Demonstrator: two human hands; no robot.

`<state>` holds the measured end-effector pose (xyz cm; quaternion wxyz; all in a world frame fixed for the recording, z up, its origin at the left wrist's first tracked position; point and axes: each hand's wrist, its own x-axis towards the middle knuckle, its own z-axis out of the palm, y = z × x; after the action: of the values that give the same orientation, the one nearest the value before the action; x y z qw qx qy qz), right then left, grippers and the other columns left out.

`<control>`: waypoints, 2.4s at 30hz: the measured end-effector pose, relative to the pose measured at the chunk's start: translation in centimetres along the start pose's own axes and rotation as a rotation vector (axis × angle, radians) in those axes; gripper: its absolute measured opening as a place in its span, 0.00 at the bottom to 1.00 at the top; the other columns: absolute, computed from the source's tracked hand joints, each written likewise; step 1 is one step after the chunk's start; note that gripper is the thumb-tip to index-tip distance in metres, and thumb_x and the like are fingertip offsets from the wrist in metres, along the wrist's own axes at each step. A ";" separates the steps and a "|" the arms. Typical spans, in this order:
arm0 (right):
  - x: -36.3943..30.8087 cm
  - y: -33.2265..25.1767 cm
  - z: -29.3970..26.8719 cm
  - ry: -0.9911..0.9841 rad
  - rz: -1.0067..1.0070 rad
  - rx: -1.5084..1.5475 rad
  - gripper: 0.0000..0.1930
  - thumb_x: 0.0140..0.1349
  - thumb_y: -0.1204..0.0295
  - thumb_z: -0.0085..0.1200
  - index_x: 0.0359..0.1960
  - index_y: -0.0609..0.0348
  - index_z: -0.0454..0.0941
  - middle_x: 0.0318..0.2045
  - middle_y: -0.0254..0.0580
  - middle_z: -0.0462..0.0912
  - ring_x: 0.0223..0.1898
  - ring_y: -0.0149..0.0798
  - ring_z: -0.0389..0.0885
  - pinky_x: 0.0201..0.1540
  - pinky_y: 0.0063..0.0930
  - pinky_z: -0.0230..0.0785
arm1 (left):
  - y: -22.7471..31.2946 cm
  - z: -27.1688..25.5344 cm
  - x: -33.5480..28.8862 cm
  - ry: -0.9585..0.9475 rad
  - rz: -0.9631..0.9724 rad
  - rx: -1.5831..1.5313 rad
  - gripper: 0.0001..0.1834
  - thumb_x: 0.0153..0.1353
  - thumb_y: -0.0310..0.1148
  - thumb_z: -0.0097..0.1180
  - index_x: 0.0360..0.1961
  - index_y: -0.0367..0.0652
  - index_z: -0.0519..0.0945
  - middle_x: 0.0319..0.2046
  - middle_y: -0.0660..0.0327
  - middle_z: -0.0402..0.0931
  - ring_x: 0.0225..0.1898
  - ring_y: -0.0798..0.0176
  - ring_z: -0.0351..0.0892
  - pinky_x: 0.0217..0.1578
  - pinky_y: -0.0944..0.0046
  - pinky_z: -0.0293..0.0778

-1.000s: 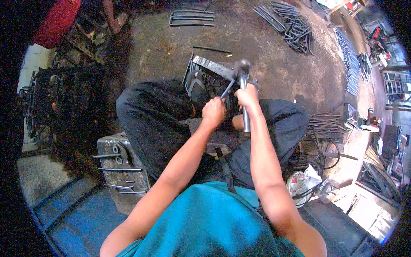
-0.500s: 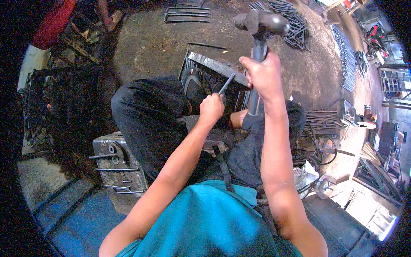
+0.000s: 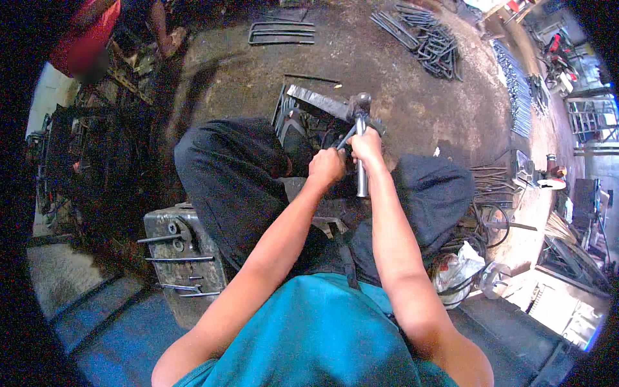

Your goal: Hammering a metal rod against a jig on a workbench to shape or straighten it.

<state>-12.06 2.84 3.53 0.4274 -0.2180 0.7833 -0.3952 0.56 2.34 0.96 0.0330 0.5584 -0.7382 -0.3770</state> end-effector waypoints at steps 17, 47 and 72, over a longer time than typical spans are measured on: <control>-0.2 2.2 -7.1 -0.074 0.158 0.320 0.07 0.55 0.78 0.56 0.25 0.59 0.69 0.16 0.33 0.68 0.12 0.27 0.64 0.14 0.27 0.59 | 2.0 -6.8 -0.5 -0.023 0.167 -0.341 0.30 0.66 0.54 0.46 0.31 0.32 0.77 0.27 0.46 0.79 0.31 0.49 0.79 0.38 0.51 0.72; 5.5 5.4 -8.7 -0.171 0.251 0.521 0.07 0.55 0.74 0.52 0.31 0.60 0.67 0.19 0.37 0.68 0.16 0.34 0.69 0.16 0.35 0.64 | 16.7 -19.5 0.4 -0.359 0.355 -0.431 0.13 0.70 0.37 0.49 0.39 0.35 0.75 0.25 0.62 0.76 0.24 0.71 0.74 0.26 0.69 0.71; 3.6 4.2 -5.5 0.247 -0.154 -0.199 0.19 0.53 0.71 0.59 0.39 0.73 0.66 0.31 0.70 0.79 0.36 0.66 0.80 0.40 0.52 0.73 | 18.1 -19.7 0.2 -0.225 0.303 -0.289 0.13 0.67 0.34 0.52 0.32 0.32 0.76 0.21 0.60 0.78 0.21 0.71 0.76 0.23 0.68 0.71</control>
<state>-18.70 5.23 0.16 0.2729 -0.2683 0.8460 -0.3711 -4.72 -6.39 25.62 0.0862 0.3852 -0.7507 -0.5297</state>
